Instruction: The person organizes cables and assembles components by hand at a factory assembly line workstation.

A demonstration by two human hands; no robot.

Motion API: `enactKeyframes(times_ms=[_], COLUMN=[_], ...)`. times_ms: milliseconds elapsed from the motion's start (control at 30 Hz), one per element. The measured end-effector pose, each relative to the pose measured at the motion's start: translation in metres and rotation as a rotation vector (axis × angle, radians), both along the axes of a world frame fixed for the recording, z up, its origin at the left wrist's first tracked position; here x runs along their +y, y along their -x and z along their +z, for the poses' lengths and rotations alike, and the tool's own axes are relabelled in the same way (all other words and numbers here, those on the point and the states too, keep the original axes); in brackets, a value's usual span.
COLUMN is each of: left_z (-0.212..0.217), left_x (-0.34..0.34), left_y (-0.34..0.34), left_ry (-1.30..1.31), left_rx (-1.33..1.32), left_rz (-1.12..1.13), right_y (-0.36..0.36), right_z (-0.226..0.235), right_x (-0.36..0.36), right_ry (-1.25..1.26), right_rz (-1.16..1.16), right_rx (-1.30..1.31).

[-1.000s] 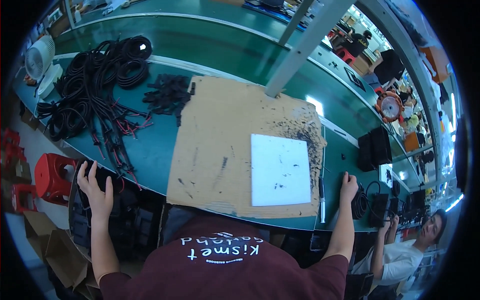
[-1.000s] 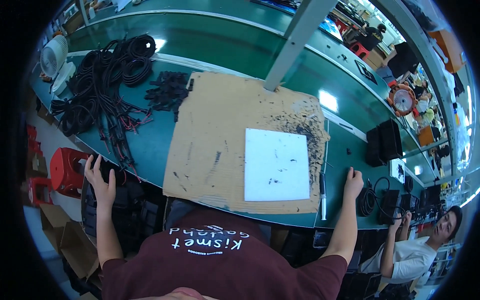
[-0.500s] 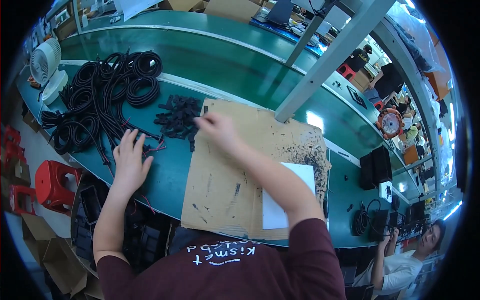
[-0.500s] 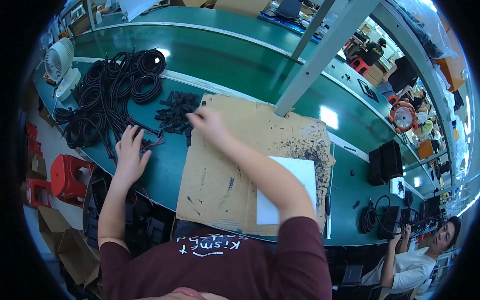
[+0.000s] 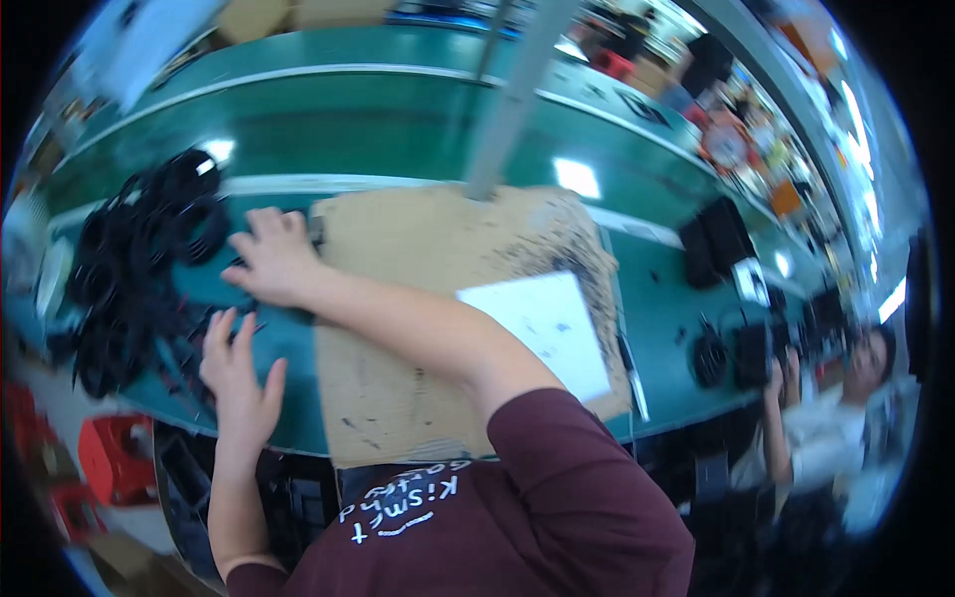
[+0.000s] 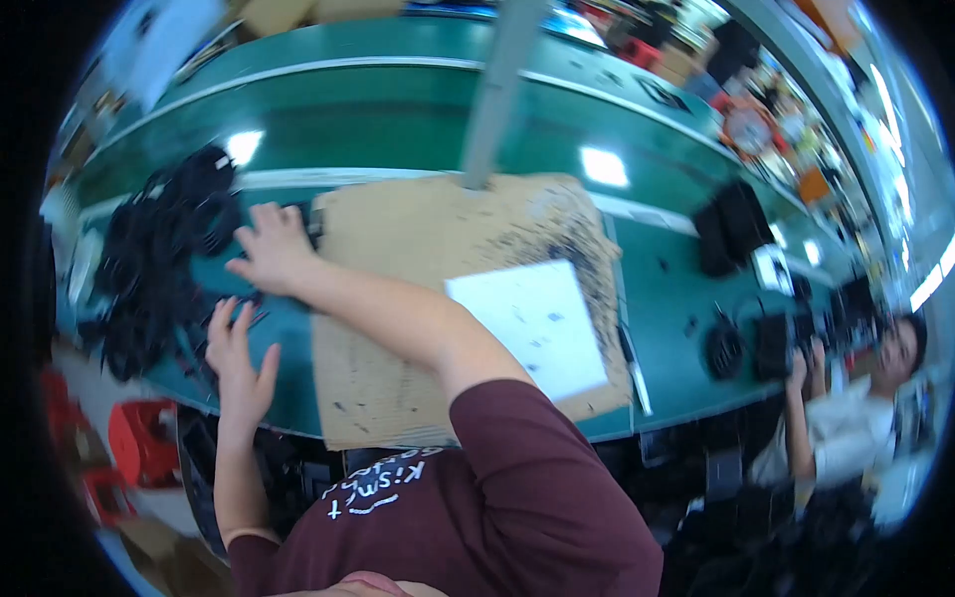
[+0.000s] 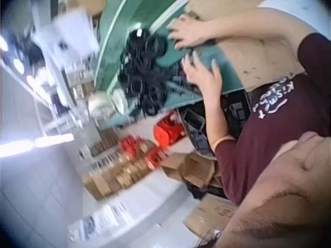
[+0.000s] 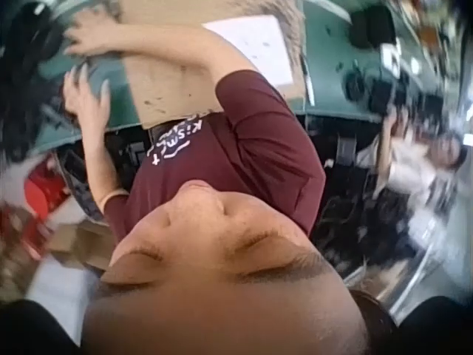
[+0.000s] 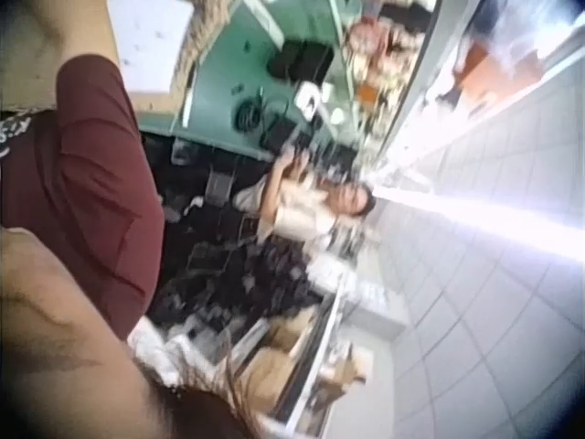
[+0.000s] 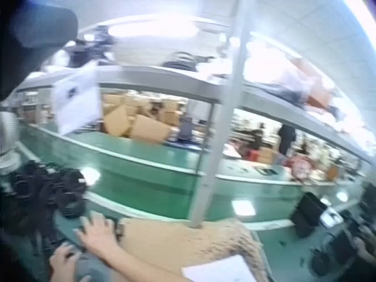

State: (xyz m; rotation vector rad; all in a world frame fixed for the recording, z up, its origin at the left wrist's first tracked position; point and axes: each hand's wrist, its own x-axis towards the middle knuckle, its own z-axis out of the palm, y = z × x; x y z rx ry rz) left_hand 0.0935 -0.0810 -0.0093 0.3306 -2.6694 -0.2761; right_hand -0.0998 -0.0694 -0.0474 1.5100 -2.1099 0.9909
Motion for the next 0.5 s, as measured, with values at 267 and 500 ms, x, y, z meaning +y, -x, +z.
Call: enactKeyframes(times_ms=[267, 500], left_z=[-0.026, -0.031], left_x=[0.006, 0.002], left_y=[-0.010, -0.026], left_ry=[0.077, 0.138], left_rx=[0.023, 0.083], left_rz=[0.007, 0.128], right_y=[0.066, 0.079], right_z=[0.049, 0.026], right_x=[0.257, 0.579], right_ry=[0.016, -0.512], right_rz=[-0.232, -1.196], right_rx=[-0.020, -0.380])
